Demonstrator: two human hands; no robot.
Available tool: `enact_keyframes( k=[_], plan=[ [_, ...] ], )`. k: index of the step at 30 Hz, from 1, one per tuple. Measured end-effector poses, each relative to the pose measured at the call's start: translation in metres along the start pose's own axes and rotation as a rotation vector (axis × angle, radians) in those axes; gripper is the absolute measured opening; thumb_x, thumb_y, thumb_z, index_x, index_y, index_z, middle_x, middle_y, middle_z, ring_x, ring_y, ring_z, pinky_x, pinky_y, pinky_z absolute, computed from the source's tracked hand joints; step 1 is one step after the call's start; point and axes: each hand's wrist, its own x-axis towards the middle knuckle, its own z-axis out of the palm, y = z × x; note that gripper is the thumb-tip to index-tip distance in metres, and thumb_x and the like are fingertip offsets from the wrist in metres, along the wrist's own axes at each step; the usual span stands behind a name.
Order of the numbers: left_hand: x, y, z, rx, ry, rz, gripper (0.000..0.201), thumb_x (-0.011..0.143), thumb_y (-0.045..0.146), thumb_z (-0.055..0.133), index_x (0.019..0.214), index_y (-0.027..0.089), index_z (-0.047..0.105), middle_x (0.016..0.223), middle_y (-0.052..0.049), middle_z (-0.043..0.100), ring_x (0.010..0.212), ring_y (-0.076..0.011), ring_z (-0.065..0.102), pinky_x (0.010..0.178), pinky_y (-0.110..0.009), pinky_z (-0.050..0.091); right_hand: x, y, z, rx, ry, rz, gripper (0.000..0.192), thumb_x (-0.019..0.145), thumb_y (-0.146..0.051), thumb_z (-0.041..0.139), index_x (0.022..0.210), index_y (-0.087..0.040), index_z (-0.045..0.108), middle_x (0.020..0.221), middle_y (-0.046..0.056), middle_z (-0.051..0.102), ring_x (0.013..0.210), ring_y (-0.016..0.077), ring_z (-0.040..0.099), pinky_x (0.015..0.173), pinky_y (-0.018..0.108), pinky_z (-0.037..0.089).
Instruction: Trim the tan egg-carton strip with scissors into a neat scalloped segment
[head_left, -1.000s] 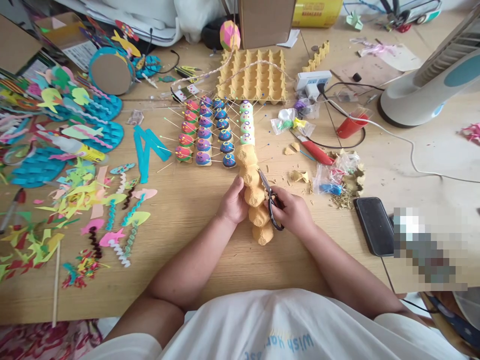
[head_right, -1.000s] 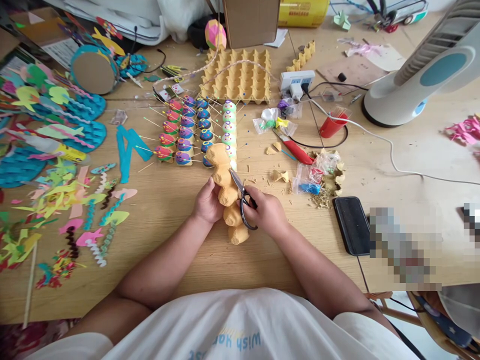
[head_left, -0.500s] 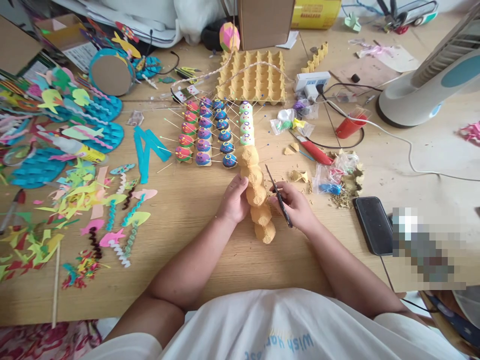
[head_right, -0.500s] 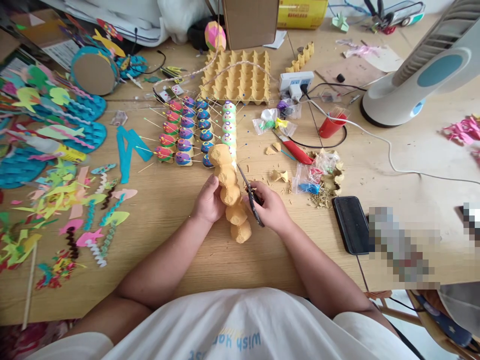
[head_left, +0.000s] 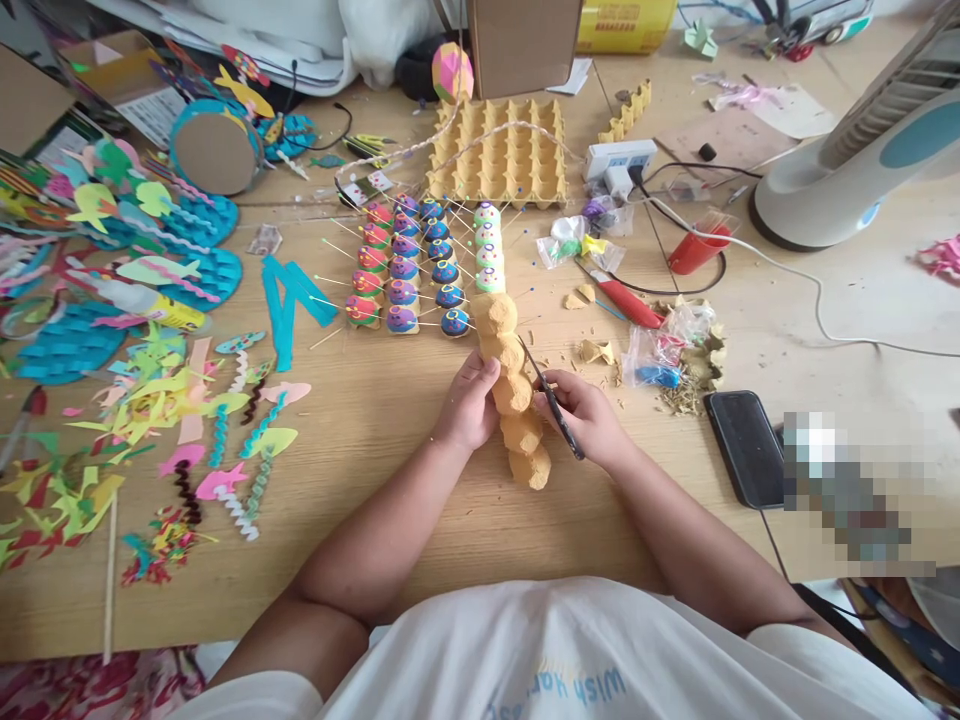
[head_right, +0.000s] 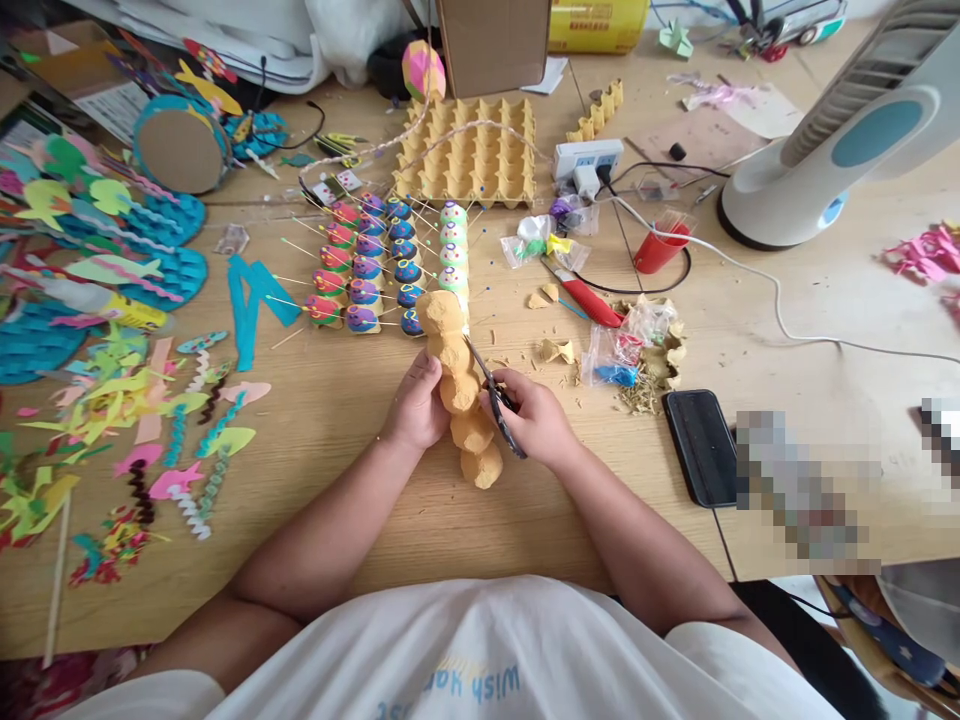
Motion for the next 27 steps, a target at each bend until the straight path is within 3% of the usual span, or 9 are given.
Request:
enact_keyframes(
  k=[11,20,27],
  plan=[
    [0.000,0.000,-0.001,-0.016,-0.012,-0.003,0.041,0.076,0.047,0.091,0.103,0.025,0.070,0.099,-0.003,0.078,0.099,-0.0244,0.077,0.080,-0.033,0.060,-0.003,-0.008,-0.004,-0.179,0.011,-0.037,0.037,0.098,-0.058,0.060,0.100,-0.022,0.069,0.073,0.001,0.062,0.065,0.0160,0.053,0.057,0.026,0.042],
    [0.000,0.001,-0.002,0.020,-0.019,0.020,0.039,0.076,0.050,0.089,0.102,0.027,0.072,0.102,-0.004,0.080,0.101,-0.0284,0.077,0.077,-0.037,0.061,-0.001,-0.011,-0.003,-0.066,-0.028,0.007,0.041,0.095,-0.062,0.063,0.090,-0.022,0.065,0.069,-0.002,0.051,0.062,0.0126,0.043,0.053,0.025,0.034],
    [-0.001,0.004,0.002,0.053,-0.005,-0.004,0.044,0.074,0.057,0.088,0.103,0.028,0.072,0.108,-0.007,0.080,0.105,-0.0320,0.076,0.077,-0.040,0.062,0.000,-0.011,-0.003,0.080,-0.046,0.064,0.048,0.086,-0.066,0.074,0.102,-0.023,0.062,0.066,-0.006,0.047,0.056,0.0112,0.040,0.051,0.025,0.030]
  ],
)
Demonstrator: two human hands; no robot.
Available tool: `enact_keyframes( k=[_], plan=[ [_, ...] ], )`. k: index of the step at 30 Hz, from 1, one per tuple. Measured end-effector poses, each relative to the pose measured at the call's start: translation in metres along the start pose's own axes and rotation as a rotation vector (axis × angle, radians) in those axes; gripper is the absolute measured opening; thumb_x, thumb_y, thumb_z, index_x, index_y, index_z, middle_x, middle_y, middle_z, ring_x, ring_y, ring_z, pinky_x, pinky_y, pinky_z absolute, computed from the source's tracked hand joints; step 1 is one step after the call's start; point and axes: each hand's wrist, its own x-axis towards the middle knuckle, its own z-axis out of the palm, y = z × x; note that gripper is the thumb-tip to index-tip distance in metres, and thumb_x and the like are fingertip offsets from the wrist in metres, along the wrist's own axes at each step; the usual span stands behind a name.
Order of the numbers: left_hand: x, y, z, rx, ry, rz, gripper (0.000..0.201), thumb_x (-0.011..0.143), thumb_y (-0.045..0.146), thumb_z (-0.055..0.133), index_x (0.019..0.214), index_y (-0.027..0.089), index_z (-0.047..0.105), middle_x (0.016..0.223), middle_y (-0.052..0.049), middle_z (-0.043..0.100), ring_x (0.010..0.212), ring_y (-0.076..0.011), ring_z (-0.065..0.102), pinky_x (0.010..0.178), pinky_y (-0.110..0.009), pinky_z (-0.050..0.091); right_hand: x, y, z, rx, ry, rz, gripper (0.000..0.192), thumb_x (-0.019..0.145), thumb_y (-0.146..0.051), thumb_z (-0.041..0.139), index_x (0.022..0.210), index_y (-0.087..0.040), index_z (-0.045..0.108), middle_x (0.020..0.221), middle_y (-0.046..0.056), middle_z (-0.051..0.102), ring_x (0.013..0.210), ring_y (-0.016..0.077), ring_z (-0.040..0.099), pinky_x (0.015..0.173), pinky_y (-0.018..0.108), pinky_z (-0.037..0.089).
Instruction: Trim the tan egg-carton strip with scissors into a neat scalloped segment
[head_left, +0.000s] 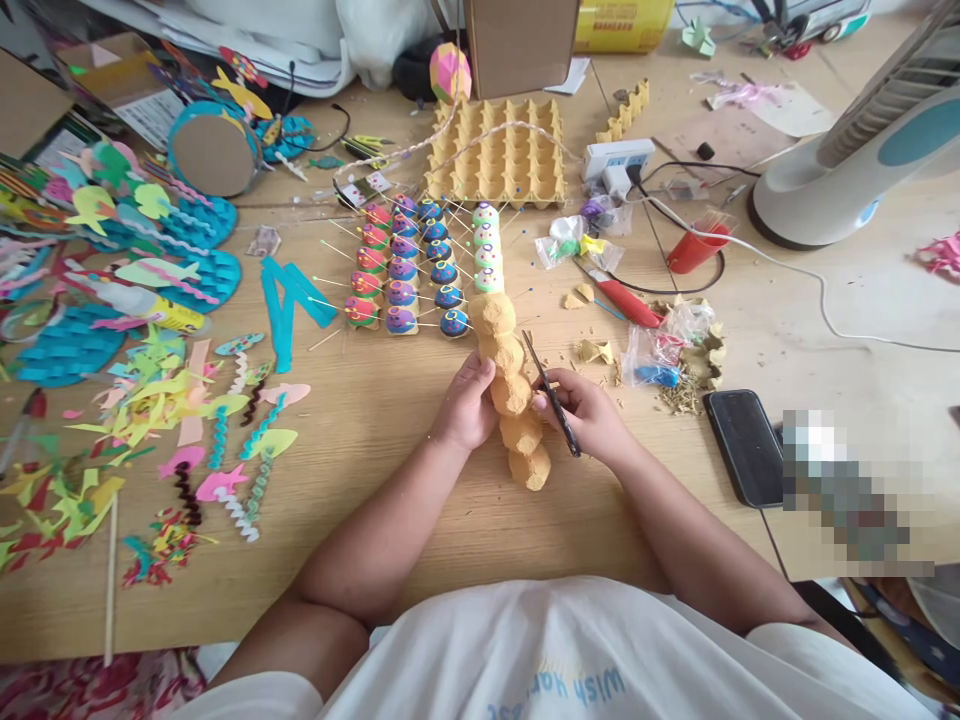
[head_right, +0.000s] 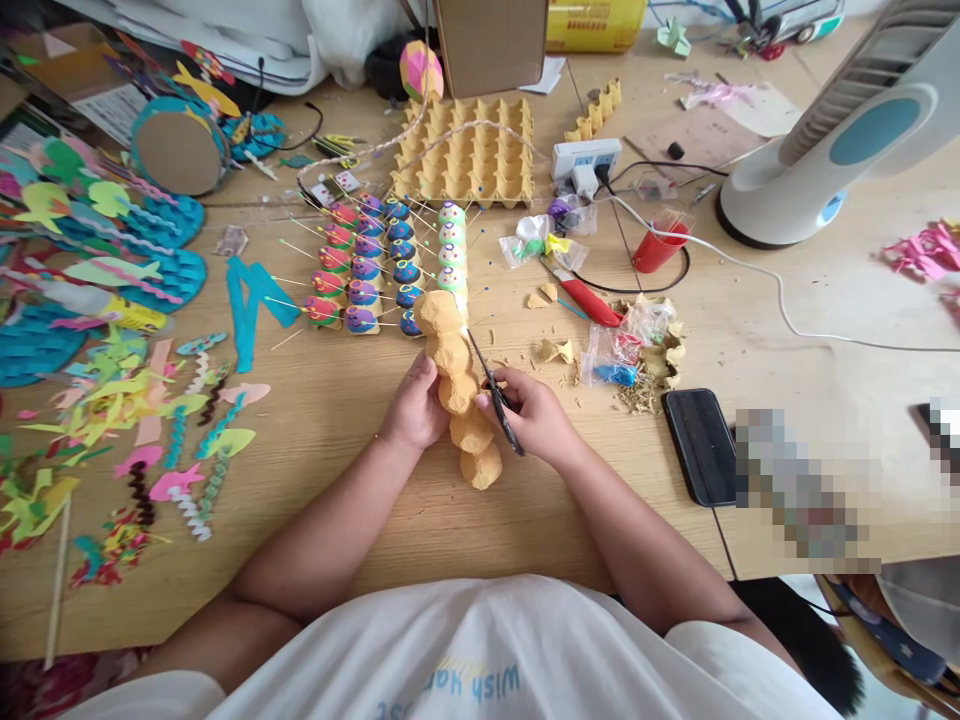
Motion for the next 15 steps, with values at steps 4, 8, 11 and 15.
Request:
enact_keyframes(
  k=[4,8,11,15],
  plan=[
    [0.0004,-0.0005,0.0004,-0.055,-0.026,0.007,0.038,0.076,0.050,0.089,0.100,0.026,0.072,0.101,-0.006,0.079,0.102,-0.0295,0.077,0.079,-0.038,0.062,0.0005,0.0018,-0.0007,-0.047,-0.005,-0.041,0.043,0.089,-0.065,0.070,0.096,-0.023,0.061,0.071,-0.004,0.050,0.062,0.0119,0.043,0.055,0.025,0.035],
    [0.0009,-0.0013,-0.0002,-0.058,-0.045,0.013,0.035,0.078,0.048,0.088,0.100,0.025,0.072,0.100,-0.006,0.079,0.103,-0.0295,0.077,0.079,-0.037,0.062,0.0013,0.0020,0.0007,-0.005,0.003,-0.022,0.042,0.090,-0.063,0.069,0.096,-0.023,0.061,0.072,-0.004,0.051,0.062,0.0124,0.043,0.056,0.026,0.035],
    [0.0019,-0.0024,-0.0020,-0.021,-0.044,0.020,0.037,0.079,0.050,0.087,0.101,0.024,0.071,0.101,-0.006,0.079,0.102,-0.0292,0.077,0.078,-0.037,0.061,0.0018,0.0026,0.0023,0.042,-0.002,-0.014,0.042,0.089,-0.062,0.070,0.096,-0.022,0.062,0.074,-0.003,0.052,0.063,0.0124,0.043,0.057,0.026,0.035],
    [0.0033,-0.0041,-0.0047,-0.011,-0.035,0.004,0.042,0.077,0.051,0.088,0.103,0.025,0.070,0.102,-0.006,0.079,0.101,-0.0292,0.077,0.077,-0.037,0.061,0.0015,0.0063,0.0029,0.061,0.009,-0.005,0.042,0.091,-0.061,0.069,0.099,-0.020,0.065,0.076,-0.002,0.053,0.065,0.0123,0.044,0.057,0.026,0.034]
  ],
)
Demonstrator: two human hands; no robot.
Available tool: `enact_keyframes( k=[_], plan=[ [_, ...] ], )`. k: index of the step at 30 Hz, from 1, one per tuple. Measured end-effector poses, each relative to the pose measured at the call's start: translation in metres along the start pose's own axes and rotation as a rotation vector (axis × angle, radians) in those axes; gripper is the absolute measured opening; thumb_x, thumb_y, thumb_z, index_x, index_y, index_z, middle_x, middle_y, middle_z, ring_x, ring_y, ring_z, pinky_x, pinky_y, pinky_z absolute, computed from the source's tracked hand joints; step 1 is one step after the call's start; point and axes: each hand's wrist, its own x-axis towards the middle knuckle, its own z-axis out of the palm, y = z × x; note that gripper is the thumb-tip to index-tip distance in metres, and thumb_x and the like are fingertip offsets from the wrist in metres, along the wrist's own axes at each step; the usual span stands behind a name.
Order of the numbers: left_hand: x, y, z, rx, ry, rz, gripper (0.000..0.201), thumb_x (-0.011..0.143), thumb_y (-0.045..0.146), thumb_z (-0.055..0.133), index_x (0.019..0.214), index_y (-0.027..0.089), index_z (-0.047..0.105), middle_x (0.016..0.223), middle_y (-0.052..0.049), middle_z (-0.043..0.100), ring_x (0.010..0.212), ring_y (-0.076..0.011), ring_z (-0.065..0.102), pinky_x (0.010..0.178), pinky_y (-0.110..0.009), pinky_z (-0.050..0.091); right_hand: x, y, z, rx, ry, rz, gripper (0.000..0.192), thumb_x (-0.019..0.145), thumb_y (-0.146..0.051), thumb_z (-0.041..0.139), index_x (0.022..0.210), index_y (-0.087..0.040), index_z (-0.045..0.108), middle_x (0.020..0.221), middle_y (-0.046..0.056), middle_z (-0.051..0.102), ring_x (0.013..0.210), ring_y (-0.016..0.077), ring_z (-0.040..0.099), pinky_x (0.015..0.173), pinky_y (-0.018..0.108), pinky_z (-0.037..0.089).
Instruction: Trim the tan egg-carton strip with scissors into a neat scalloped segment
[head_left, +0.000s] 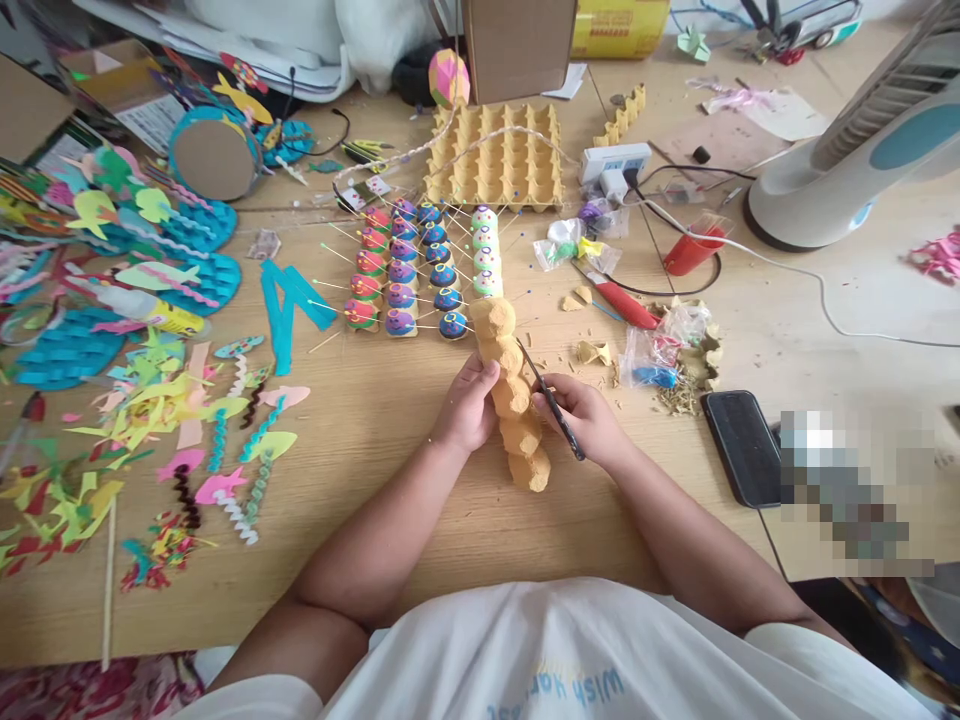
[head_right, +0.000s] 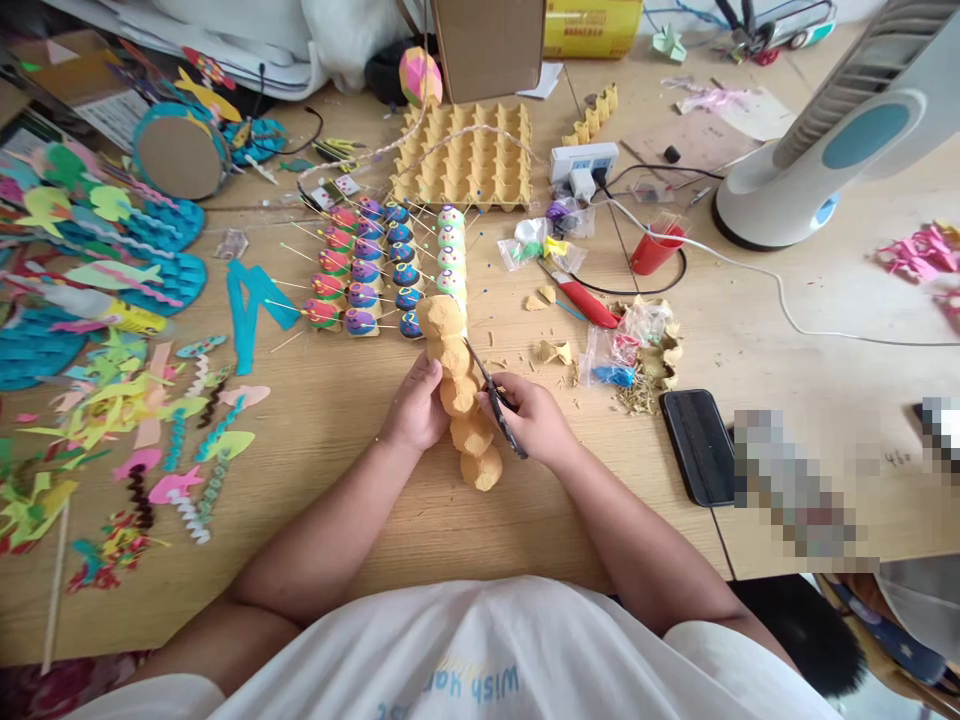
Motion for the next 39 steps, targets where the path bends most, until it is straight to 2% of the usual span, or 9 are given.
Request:
enact_keyframes(
  k=[11,17,21,25,29,32,34,36,39],
  plan=[
    [-0.001,0.001,0.000,0.000,-0.021,0.004,0.038,0.079,0.049,0.087,0.104,0.025,0.072,0.103,-0.006,0.079,0.103,-0.0290,0.076,0.078,-0.037,0.061,-0.001,-0.004,-0.005,-0.143,0.007,0.014,0.041,0.090,-0.061,0.069,0.089,-0.020,0.065,0.067,-0.004,0.046,0.060,0.0109,0.038,0.054,0.026,0.027],
    [-0.004,0.004,0.000,-0.116,-0.029,-0.075,0.036,0.078,0.050,0.087,0.103,0.026,0.075,0.099,-0.004,0.079,0.095,-0.0278,0.077,0.076,-0.038,0.061,-0.002,-0.009,-0.005,-0.093,0.046,-0.002,0.044,0.087,-0.063,0.072,0.100,-0.022,0.061,0.064,-0.007,0.044,0.056,0.0107,0.037,0.053,0.025,0.028],
    [-0.005,0.006,-0.002,-0.195,0.027,-0.178,0.028,0.085,0.047,0.081,0.102,0.025,0.076,0.095,-0.003,0.080,0.083,-0.0241,0.076,0.073,-0.036,0.061,-0.001,-0.004,-0.007,-0.247,0.097,-0.072,0.039,0.092,-0.060,0.065,0.104,-0.023,0.061,0.071,-0.005,0.051,0.062,0.0129,0.045,0.059,0.026,0.036],
    [-0.005,0.009,0.000,-0.228,0.137,-0.257,0.019,0.095,0.044,0.069,0.098,0.026,0.076,0.089,-0.002,0.080,0.078,-0.0213,0.076,0.069,-0.032,0.059,0.001,0.002,-0.009,-0.422,0.154,-0.090,0.034,0.092,-0.054,0.066,0.106,-0.023,0.063,0.072,-0.003,0.057,0.064,0.0146,0.050,0.062,0.027,0.039],
    [-0.004,0.013,0.002,-0.265,0.193,-0.351,0.026,0.100,0.049,0.061,0.096,0.027,0.075,0.081,-0.003,0.077,0.068,-0.0201,0.071,0.062,-0.030,0.057,0.002,0.006,-0.011,-0.467,0.213,-0.123,0.033,0.093,-0.051,0.064,0.110,-0.023,0.065,0.071,-0.002,0.057,0.063,0.0152,0.051,0.061,0.028,0.038],
    [-0.001,0.017,-0.001,-0.331,0.202,-0.452,0.034,0.101,0.054,0.058,0.090,0.025,0.071,0.065,-0.001,0.067,0.052,-0.0152,0.059,0.049,-0.025,0.048,0.003,0.008,-0.013,-0.476,0.241,-0.136,0.035,0.093,-0.052,0.064,0.113,-0.023,0.065,0.070,-0.002,0.057,0.063,0.0158,0.052,0.061,0.028,0.039],
    [0.002,0.019,-0.002,-0.417,0.224,-0.456,0.036,0.104,0.052,0.054,0.086,0.024,0.068,0.064,0.000,0.064,0.049,-0.0113,0.054,0.043,-0.020,0.042,0.004,0.008,-0.013,-0.509,0.244,-0.131,0.037,0.092,-0.051,0.065,0.115,-0.023,0.066,0.070,-0.002,0.058,0.063,0.0162,0.053,0.061,0.028,0.039],
    [0.004,0.021,-0.002,-0.450,0.244,-0.458,0.038,0.105,0.052,0.052,0.084,0.024,0.066,0.066,0.000,0.064,0.050,-0.0100,0.053,0.041,-0.018,0.040,0.004,0.008,-0.013,-0.558,0.245,-0.131,0.036,0.092,-0.051,0.066,0.115,-0.023,0.067,0.069,-0.002,0.059,0.062,0.0167,0.054,0.061,0.028,0.039],
    [0.002,0.022,0.001,-0.367,0.253,-0.484,0.036,0.102,0.055,0.056,0.086,0.025,0.067,0.065,-0.001,0.063,0.051,-0.0129,0.056,0.045,-0.022,0.045,0.004,0.007,-0.011,-0.617,0.254,-0.147,0.036,0.092,-0.049,0.066,0.116,-0.022,0.068,0.069,-0.001,0.062,0.062,0.0174,0.055,0.060,0.028,0.038]
  ],
)
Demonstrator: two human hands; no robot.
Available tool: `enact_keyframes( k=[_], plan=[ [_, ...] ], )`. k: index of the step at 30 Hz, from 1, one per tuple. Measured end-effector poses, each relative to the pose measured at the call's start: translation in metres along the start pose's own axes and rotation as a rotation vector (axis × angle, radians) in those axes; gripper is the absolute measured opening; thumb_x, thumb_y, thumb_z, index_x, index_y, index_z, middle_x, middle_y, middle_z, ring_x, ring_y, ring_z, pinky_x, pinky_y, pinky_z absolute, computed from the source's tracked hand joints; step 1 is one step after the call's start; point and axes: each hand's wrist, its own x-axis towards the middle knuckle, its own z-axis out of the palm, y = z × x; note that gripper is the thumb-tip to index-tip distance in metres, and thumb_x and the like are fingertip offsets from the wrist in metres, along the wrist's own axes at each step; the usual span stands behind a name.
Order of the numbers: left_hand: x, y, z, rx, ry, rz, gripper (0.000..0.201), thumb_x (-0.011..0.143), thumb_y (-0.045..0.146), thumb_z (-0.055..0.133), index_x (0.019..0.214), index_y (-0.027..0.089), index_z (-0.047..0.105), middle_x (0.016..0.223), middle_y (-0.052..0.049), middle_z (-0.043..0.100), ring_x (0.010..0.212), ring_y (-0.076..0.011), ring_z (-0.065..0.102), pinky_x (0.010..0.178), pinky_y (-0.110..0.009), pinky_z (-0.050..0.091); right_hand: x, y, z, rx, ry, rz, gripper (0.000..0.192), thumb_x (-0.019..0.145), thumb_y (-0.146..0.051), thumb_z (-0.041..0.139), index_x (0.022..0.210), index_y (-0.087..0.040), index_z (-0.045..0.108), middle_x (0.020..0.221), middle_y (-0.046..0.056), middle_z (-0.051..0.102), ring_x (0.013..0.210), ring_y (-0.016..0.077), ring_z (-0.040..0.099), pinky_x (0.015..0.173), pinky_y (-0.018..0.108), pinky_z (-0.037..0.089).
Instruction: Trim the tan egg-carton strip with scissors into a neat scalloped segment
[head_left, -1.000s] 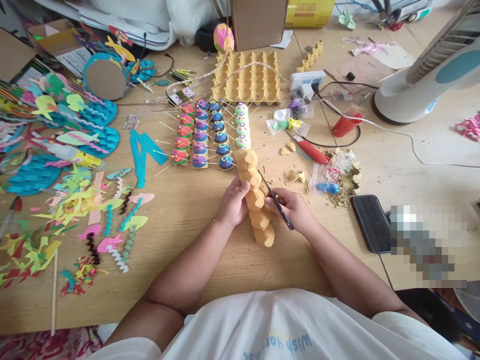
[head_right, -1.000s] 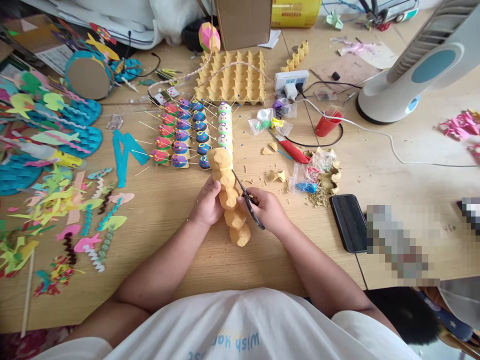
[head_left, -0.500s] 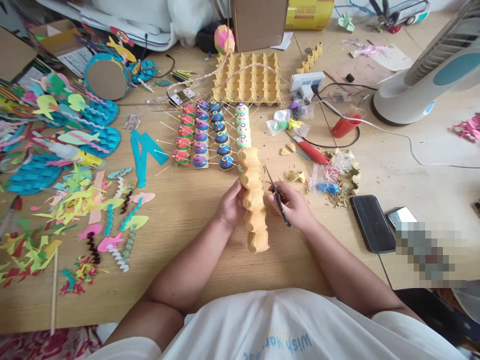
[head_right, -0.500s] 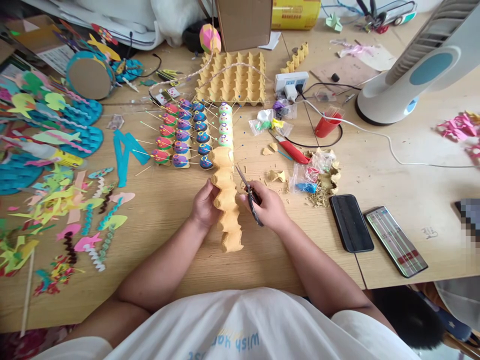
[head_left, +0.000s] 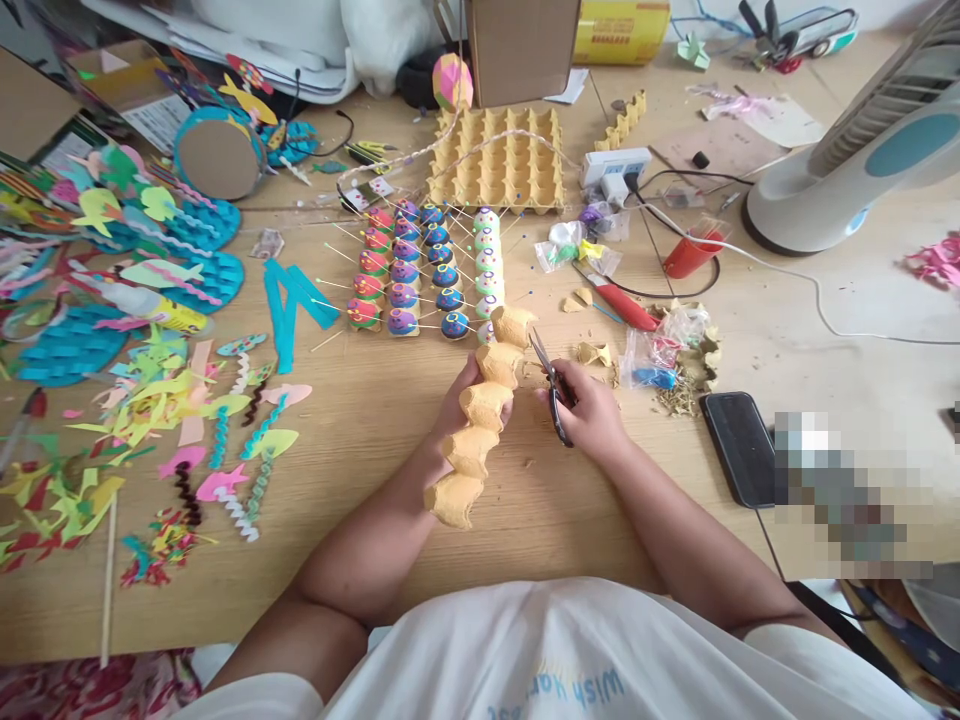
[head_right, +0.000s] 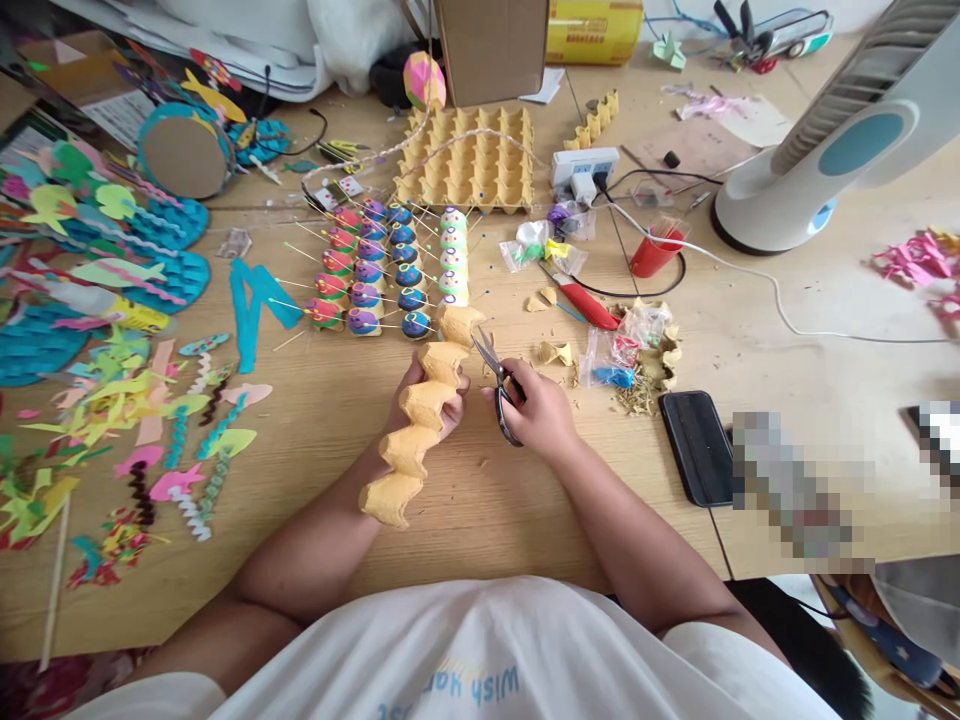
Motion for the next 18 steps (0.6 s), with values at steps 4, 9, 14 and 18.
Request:
enact_keyframes(
  k=[4,9,14,18],
  plan=[
    [-0.005,-0.006,0.002,0.121,-0.063,0.049,0.028,0.100,0.049,0.058,0.088,0.027,0.070,0.065,-0.003,0.064,0.055,-0.0173,0.060,0.050,-0.028,0.047,0.000,-0.001,0.003,-0.059,0.056,-0.027,0.036,0.091,-0.046,0.068,0.117,-0.021,0.069,0.075,0.002,0.067,0.064,0.0176,0.058,0.061,0.028,0.038],
    [-0.001,-0.012,-0.005,0.255,-0.134,0.109,0.024,0.094,0.047,0.060,0.087,0.028,0.073,0.074,-0.007,0.071,0.073,-0.0276,0.070,0.062,-0.039,0.053,0.001,0.005,0.004,-0.112,0.123,-0.029,0.036,0.089,-0.046,0.072,0.116,-0.022,0.070,0.081,0.003,0.070,0.065,0.0173,0.058,0.062,0.028,0.037],
    [0.003,-0.013,-0.010,0.297,-0.167,0.126,0.024,0.092,0.050,0.062,0.090,0.029,0.072,0.078,-0.007,0.072,0.073,-0.0272,0.070,0.063,-0.040,0.053,0.002,0.006,0.002,-0.138,0.162,-0.043,0.035,0.090,-0.047,0.072,0.115,-0.023,0.070,0.078,0.002,0.069,0.065,0.0173,0.056,0.063,0.029,0.036],
    [0.001,-0.013,-0.007,0.284,-0.152,0.161,0.023,0.093,0.049,0.060,0.089,0.030,0.072,0.080,-0.008,0.072,0.078,-0.0289,0.070,0.063,-0.040,0.053,0.001,0.003,0.002,-0.122,0.152,-0.011,0.035,0.090,-0.049,0.072,0.113,-0.023,0.070,0.074,0.001,0.066,0.063,0.0175,0.054,0.062,0.030,0.036]
  ],
)
